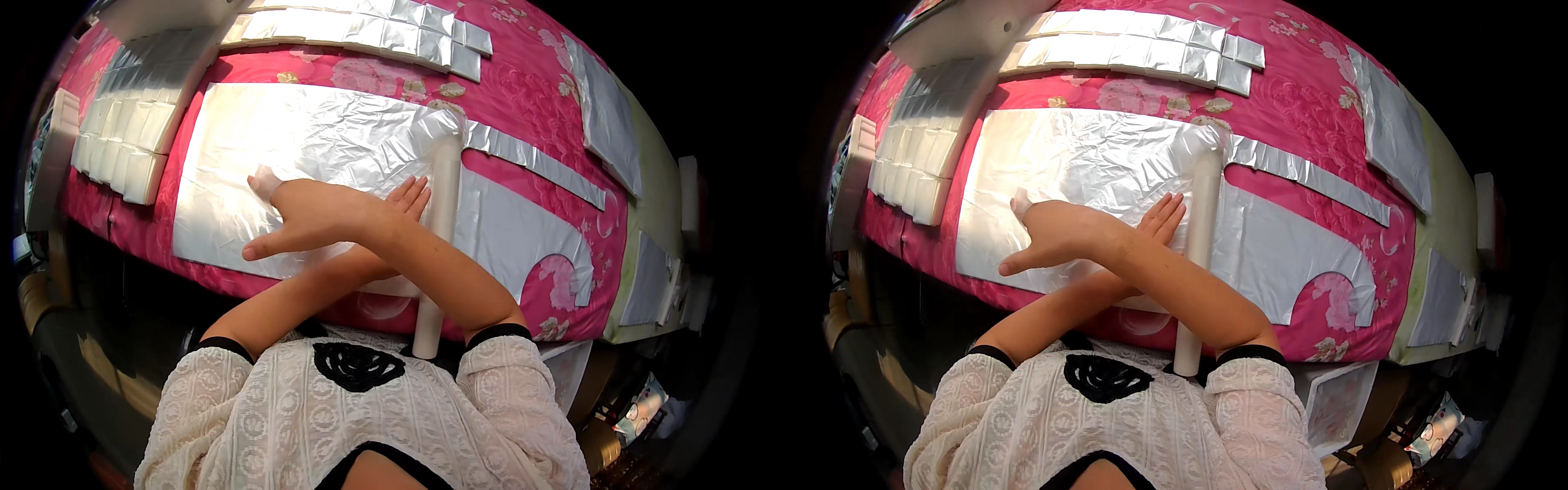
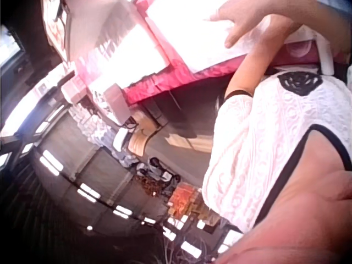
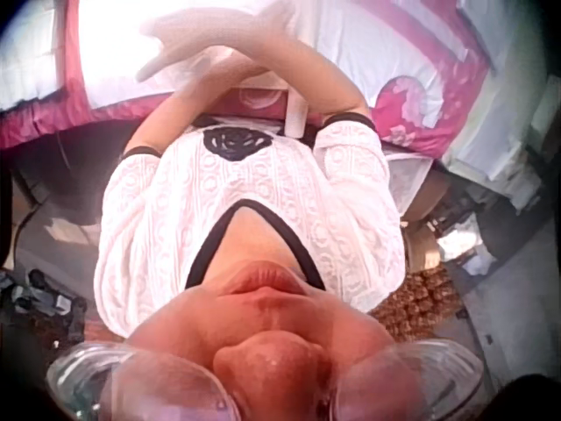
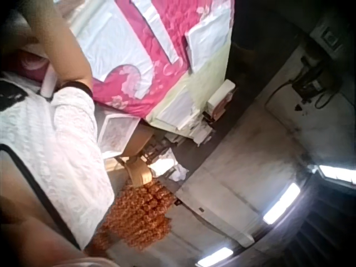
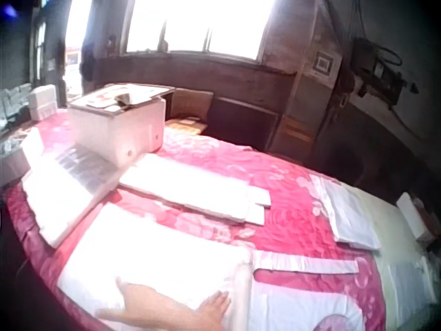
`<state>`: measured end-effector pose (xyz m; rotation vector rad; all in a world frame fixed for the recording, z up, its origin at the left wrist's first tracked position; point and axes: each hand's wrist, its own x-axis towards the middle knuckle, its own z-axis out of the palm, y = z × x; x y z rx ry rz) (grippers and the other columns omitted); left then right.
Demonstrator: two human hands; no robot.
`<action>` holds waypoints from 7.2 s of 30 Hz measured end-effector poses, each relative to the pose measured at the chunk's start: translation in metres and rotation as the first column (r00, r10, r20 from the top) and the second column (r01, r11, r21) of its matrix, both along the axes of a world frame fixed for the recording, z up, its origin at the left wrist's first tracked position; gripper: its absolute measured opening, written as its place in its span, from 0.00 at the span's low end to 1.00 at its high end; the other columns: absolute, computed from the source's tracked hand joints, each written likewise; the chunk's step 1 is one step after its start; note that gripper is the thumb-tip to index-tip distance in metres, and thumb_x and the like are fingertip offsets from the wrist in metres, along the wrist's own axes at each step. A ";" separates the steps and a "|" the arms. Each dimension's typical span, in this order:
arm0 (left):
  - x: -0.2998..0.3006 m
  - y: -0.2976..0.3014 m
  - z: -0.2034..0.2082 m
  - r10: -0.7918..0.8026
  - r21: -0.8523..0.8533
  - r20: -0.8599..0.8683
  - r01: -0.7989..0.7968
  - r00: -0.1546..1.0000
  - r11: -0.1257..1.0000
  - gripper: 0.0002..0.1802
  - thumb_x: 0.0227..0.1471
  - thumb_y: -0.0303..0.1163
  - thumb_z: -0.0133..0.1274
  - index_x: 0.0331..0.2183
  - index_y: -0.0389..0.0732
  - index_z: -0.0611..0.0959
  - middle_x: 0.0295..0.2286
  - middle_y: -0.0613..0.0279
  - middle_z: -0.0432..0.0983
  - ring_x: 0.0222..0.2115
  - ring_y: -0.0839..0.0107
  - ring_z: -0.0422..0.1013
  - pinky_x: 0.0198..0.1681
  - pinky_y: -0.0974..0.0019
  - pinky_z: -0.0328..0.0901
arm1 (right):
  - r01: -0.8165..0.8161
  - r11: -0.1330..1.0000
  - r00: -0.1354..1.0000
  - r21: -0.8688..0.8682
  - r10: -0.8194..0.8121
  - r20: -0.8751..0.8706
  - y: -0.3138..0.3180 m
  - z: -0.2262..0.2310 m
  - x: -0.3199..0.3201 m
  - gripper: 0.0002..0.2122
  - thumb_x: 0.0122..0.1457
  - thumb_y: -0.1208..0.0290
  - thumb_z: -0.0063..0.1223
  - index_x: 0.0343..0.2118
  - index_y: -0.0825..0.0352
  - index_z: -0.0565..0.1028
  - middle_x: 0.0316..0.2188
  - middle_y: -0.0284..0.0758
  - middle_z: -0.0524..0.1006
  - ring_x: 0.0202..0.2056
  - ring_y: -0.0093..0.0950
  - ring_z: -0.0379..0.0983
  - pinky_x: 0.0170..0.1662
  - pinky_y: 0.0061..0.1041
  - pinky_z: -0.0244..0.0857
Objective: The person wraps small rectangular items with clear plastic film on a pink floral bedsheet. They unroll the film, place an item on it, fold the film around the item, and set the wrapped item aside. The process repeats with multiple items.
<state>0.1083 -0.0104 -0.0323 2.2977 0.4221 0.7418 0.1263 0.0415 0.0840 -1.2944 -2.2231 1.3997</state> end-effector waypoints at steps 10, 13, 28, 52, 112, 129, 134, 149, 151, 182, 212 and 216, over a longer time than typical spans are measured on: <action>-0.080 0.017 0.045 0.252 0.276 -0.376 -0.152 0.892 0.949 0.41 0.47 0.46 0.51 0.54 0.28 0.58 0.56 0.41 0.49 0.57 0.46 0.47 0.59 0.51 0.45 | 0.397 0.866 0.917 0.305 -0.390 -0.086 -0.019 -0.015 0.085 0.52 0.46 0.26 0.28 0.62 0.69 0.38 0.61 0.52 0.44 0.62 0.50 0.32 0.62 0.40 0.32; -0.096 0.020 0.035 0.314 0.301 -0.385 -0.204 0.868 0.932 0.43 0.47 0.48 0.51 0.54 0.27 0.57 0.56 0.39 0.49 0.57 0.46 0.47 0.59 0.51 0.45 | 0.363 0.826 0.878 0.432 -0.458 0.138 -0.026 -0.030 0.101 0.52 0.44 0.25 0.27 0.62 0.68 0.38 0.61 0.51 0.42 0.63 0.48 0.30 0.62 0.40 0.32; -0.118 0.014 0.026 0.336 0.077 -0.452 -0.339 0.826 0.938 0.44 0.49 0.42 0.49 0.56 0.25 0.49 0.56 0.37 0.47 0.58 0.46 0.46 0.59 0.55 0.43 | 0.924 -0.323 -0.359 -0.206 -0.917 -0.173 -0.145 -0.046 0.469 0.32 0.58 0.45 0.32 0.57 0.69 0.56 0.57 0.47 0.57 0.58 0.42 0.54 0.59 0.40 0.46; -0.267 0.064 0.036 0.903 -0.887 0.280 0.447 0.328 0.112 0.26 0.52 0.42 0.41 0.43 0.29 0.70 0.45 0.48 0.68 0.45 0.63 0.67 0.50 0.62 0.62 | -0.091 0.957 0.825 0.277 0.228 -0.517 -0.098 -0.035 -0.025 0.21 0.57 0.60 0.45 0.48 0.70 0.69 0.49 0.43 0.69 0.55 0.40 0.58 0.57 0.33 0.53; -0.154 -0.017 0.081 -0.026 -0.949 -0.193 -0.180 0.981 0.259 0.46 0.38 0.62 0.57 0.45 0.29 0.70 0.18 0.65 0.68 0.14 0.77 0.65 0.16 0.74 0.61 | 0.495 -0.374 -0.571 0.785 -0.821 -0.031 -0.391 -0.111 0.426 0.21 0.52 0.59 0.53 0.43 0.72 0.70 0.39 0.48 0.72 0.42 0.40 0.69 0.46 0.34 0.62; -0.164 -0.049 0.098 -0.216 -0.930 -0.349 -0.309 0.912 0.198 0.25 0.46 0.47 0.56 0.37 0.36 0.73 0.25 0.64 0.71 0.23 0.77 0.69 0.28 0.72 0.65 | 0.656 -0.012 -0.571 0.755 -0.661 0.486 -0.508 -0.143 0.568 0.35 0.56 0.36 0.26 0.41 0.66 0.74 0.38 0.47 0.75 0.40 0.52 0.68 0.40 0.45 0.63; -0.177 -0.049 0.087 -0.149 -0.957 -0.270 -0.248 0.951 0.154 0.26 0.45 0.50 0.56 0.37 0.37 0.73 0.24 0.64 0.70 0.21 0.76 0.69 0.26 0.71 0.66 | 0.661 -0.045 -0.631 0.749 -0.573 0.523 -0.506 -0.131 0.556 0.32 0.56 0.38 0.29 0.41 0.65 0.73 0.38 0.46 0.75 0.38 0.49 0.70 0.39 0.44 0.64; -0.088 -0.023 0.113 -0.212 -0.957 -0.133 -0.070 0.968 0.282 0.35 0.41 0.52 0.58 0.43 0.35 0.72 0.21 0.65 0.69 0.20 0.78 0.68 0.24 0.74 0.65 | 0.800 0.580 0.387 -0.154 -0.695 -0.606 -0.182 -0.022 0.127 0.47 0.44 0.34 0.49 0.58 0.70 0.53 0.53 0.43 0.63 0.56 0.33 0.57 0.58 0.33 0.46; -0.077 -0.024 0.121 -0.257 -0.962 -0.103 -0.032 0.961 0.270 0.35 0.40 0.52 0.59 0.43 0.35 0.72 0.22 0.64 0.70 0.20 0.77 0.69 0.24 0.73 0.65 | 0.647 0.704 0.297 -0.293 -0.586 -0.754 -0.155 -0.014 0.077 0.48 0.43 0.35 0.52 0.56 0.73 0.54 0.50 0.46 0.65 0.54 0.32 0.60 0.50 0.27 0.57; -0.119 -0.035 0.092 -0.162 -0.995 0.056 0.041 0.985 -0.091 0.24 0.38 0.37 0.58 0.38 0.35 0.72 0.23 0.65 0.71 0.22 0.77 0.68 0.25 0.72 0.66 | 0.591 0.553 0.050 -0.587 -0.752 -0.658 -0.114 -0.028 0.038 0.30 0.49 0.56 0.55 0.47 0.72 0.57 0.34 0.41 0.71 0.39 0.31 0.72 0.44 0.30 0.66; -0.135 -0.020 0.060 -0.132 -0.968 -0.238 -0.224 0.962 0.113 0.26 0.52 0.53 0.46 0.38 0.37 0.72 0.23 0.63 0.71 0.23 0.75 0.69 0.28 0.71 0.67 | 0.584 0.429 0.027 -0.690 -0.859 -0.511 -0.112 -0.065 0.011 0.21 0.51 0.62 0.58 0.42 0.72 0.66 0.32 0.36 0.73 0.36 0.22 0.68 0.41 0.23 0.63; -0.173 -0.020 0.049 -0.257 -0.960 -0.260 -0.277 0.931 -0.035 0.24 0.51 0.50 0.50 0.37 0.37 0.73 0.23 0.63 0.71 0.21 0.76 0.68 0.25 0.71 0.66 | 0.651 0.337 -0.117 -0.680 -0.840 -0.529 -0.075 -0.072 0.079 0.23 0.51 0.62 0.57 0.44 0.72 0.65 0.35 0.34 0.73 0.37 0.23 0.68 0.42 0.23 0.62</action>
